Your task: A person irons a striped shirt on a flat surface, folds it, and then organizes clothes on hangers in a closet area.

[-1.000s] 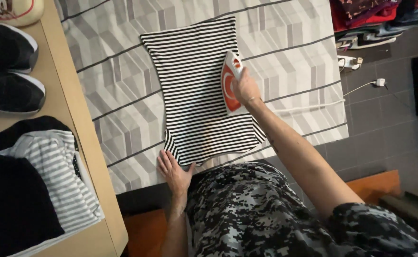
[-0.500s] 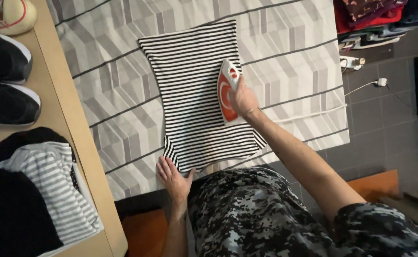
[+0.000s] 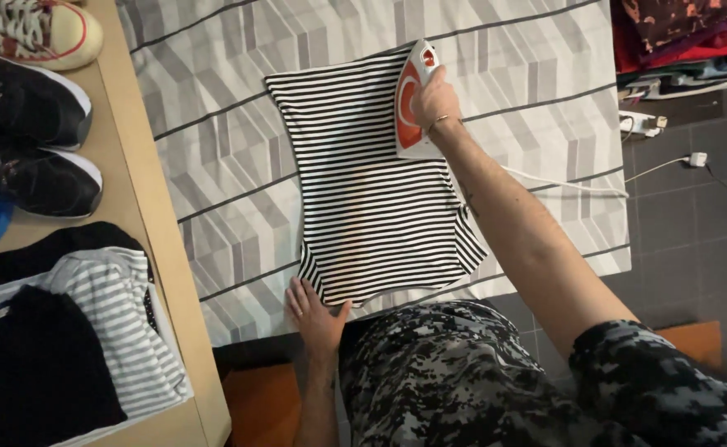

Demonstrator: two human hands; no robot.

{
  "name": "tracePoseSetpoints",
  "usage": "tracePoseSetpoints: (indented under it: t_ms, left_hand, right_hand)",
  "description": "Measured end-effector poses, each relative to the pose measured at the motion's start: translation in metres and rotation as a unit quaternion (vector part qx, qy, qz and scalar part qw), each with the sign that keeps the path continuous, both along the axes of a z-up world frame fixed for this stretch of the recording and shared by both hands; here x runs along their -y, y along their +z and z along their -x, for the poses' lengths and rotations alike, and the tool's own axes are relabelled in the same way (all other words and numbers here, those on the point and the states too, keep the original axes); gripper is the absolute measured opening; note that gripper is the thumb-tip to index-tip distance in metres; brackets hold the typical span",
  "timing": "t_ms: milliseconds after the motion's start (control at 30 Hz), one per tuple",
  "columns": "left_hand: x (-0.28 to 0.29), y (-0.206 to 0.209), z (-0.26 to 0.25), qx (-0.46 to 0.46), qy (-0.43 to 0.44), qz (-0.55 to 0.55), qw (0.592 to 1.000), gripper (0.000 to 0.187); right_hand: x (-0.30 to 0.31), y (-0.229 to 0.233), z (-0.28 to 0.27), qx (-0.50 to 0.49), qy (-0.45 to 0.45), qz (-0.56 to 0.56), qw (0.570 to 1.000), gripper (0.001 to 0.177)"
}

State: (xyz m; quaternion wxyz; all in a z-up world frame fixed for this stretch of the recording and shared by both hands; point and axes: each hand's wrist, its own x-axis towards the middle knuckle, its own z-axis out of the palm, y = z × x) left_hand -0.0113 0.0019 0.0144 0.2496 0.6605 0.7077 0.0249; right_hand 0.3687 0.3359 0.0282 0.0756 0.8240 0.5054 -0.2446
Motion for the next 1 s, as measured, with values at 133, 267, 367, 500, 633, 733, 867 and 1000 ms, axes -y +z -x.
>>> tracePoseSetpoints:
  t_ms: [133,267,367,500,633,733,867,1000]
  left_hand:
    - [0.003,0.004,0.001,0.008,-0.004,-0.019,1.0,0.117]
    - [-0.004,0.016,-0.005,0.025,0.022,-0.004,0.999,0.123]
    - [-0.004,0.015,-0.003,0.011,0.001,-0.028,1.0,0.122]
    - [-0.006,0.011,-0.002,0.027,0.032,-0.017,0.999,0.117]
    - [-0.009,-0.016,0.011,0.064,0.072,-0.121,0.988,0.09]
    - [-0.023,0.001,0.014,0.075,0.124,-0.087,0.986,0.076]
    - [-0.027,-0.048,0.031,0.082,0.142,-0.035,0.986,0.067]
    - [-0.03,-0.096,0.043,0.062,0.158,-0.052,0.984,0.035]
  right_hand:
    - [0.019,-0.049,-0.019,0.08,0.09,-0.003,0.993,0.041]
    - [0.094,0.036,0.03,-0.091,-0.045,-0.068,0.992,0.059]
    - [0.137,0.071,0.049,-0.116,-0.019,-0.043,0.992,0.067]
    - [0.192,0.055,0.053,-0.127,-0.019,-0.023,0.991,0.07]
    - [0.232,0.032,0.047,-0.139,0.012,-0.022,0.99,0.068]
    - [0.256,0.045,0.064,-0.137,0.045,-0.027,0.989,0.068]
    - [0.271,0.054,0.098,-0.169,0.075,-0.032,0.982,0.071]
    - [0.259,0.089,0.158,-0.21,0.036,0.004,0.977,0.065]
